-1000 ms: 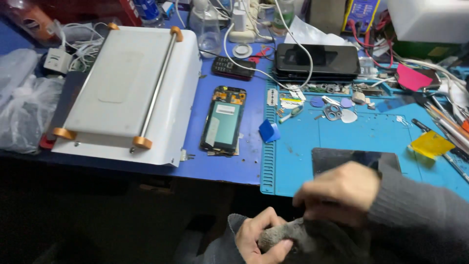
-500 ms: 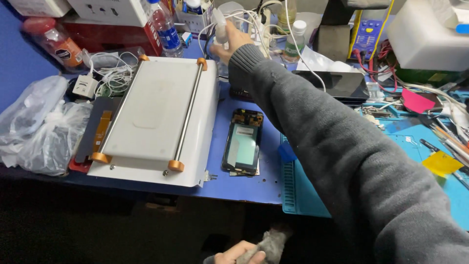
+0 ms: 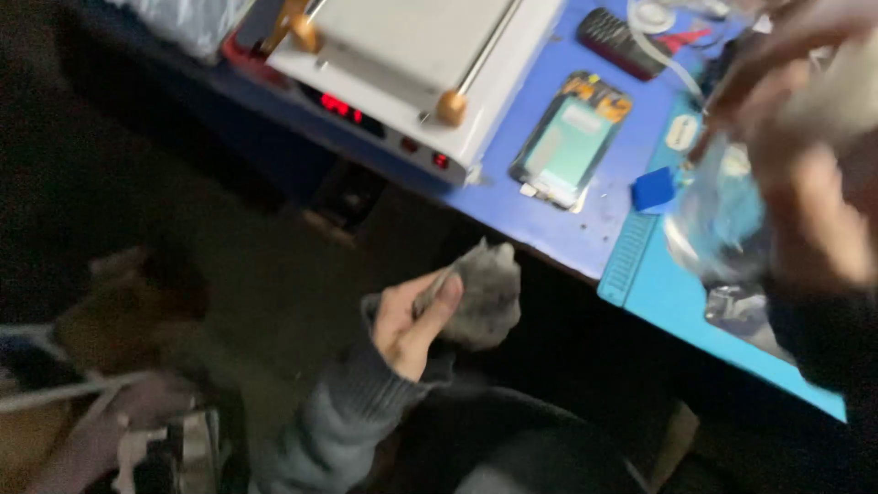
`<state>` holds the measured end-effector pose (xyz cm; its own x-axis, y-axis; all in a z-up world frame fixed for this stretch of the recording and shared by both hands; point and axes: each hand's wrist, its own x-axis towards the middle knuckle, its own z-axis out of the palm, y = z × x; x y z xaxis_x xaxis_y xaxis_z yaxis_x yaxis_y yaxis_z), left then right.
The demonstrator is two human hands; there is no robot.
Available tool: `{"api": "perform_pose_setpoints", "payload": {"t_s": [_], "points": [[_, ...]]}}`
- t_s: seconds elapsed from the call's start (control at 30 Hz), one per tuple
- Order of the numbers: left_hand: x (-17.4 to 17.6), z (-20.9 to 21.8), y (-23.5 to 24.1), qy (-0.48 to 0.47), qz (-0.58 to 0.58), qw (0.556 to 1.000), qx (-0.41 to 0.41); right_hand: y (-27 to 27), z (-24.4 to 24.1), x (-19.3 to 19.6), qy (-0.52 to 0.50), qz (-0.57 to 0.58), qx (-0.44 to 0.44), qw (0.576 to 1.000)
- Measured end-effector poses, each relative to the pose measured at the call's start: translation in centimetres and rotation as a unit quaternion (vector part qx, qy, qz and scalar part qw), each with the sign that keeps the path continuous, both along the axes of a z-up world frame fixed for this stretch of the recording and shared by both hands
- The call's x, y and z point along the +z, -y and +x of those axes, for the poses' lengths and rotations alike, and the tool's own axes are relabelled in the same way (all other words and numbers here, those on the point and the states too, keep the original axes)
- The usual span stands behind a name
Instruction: Cleaning a smartphone screen by scraping off adhesive residue and wiping it with a cloth and solvent
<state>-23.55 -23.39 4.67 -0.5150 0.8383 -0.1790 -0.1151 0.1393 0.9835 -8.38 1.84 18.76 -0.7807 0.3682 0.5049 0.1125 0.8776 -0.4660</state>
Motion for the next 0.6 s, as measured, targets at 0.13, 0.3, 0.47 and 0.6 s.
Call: {"api": "perform_pose_setpoints", "payload": {"t_s": [0.13,0.3,0.47,0.6], "points": [[-1.2,0.5,1.3,0.036,0.129,0.991,0.019,9.5,5.3,-4.6,0.143,-0.080,0.084,0.983],[-0.5,2.5,2.0,0.270,0.135,0.953,0.031,13.1,5.2,-9.3,0.127,-0.162,0.193,0.959],[0.9,4.1,2.9,0.205,0.100,0.972,0.064,14.4,5.8,-9.0,0.129,-0.137,0.157,0.970],[1.1,4.4,3.3,0.165,0.085,0.981,0.049,14.2,5.7,-9.0,0.118,-0.148,0.181,0.965]]}}
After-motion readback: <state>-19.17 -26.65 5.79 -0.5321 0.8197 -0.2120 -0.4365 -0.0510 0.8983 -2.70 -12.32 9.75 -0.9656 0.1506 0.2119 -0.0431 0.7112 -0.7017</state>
